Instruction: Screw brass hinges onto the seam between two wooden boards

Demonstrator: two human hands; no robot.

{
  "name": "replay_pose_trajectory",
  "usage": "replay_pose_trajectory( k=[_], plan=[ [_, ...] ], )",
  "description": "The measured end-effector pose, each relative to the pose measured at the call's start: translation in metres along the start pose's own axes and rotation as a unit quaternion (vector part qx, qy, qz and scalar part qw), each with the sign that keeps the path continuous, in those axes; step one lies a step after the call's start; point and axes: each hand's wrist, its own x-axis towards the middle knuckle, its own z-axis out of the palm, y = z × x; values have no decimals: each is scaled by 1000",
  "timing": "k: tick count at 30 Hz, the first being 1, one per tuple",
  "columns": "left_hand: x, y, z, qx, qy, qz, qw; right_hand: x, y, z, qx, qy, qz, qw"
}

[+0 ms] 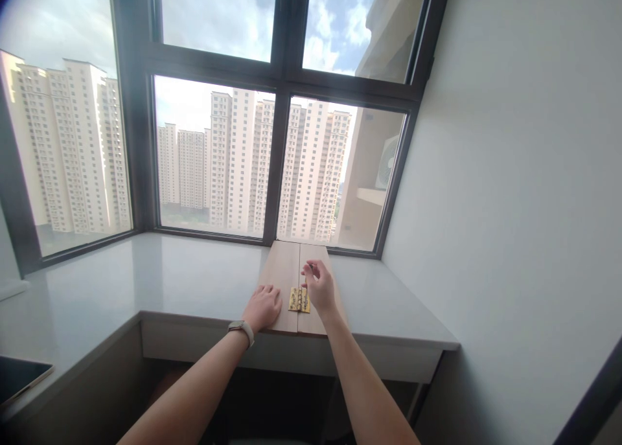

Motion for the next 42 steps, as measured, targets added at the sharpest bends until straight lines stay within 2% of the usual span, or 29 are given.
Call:
replay_pose_trajectory(
  k=[15,25,35,42],
  plan=[
    [1,-2,2,-8,-2,4,1000,-2,-3,1,-6,6,-4,1000],
    [1,-2,3,-4,-1,8,1000,0,5,0,10,-9,4,1000],
    [1,-3,3,-4,4,7,1000,-3,-2,1,1,10,-4,1000],
    [2,-3,5,-10,-2,6,1000,-2,3,-2,8,-14,4,1000]
  ],
)
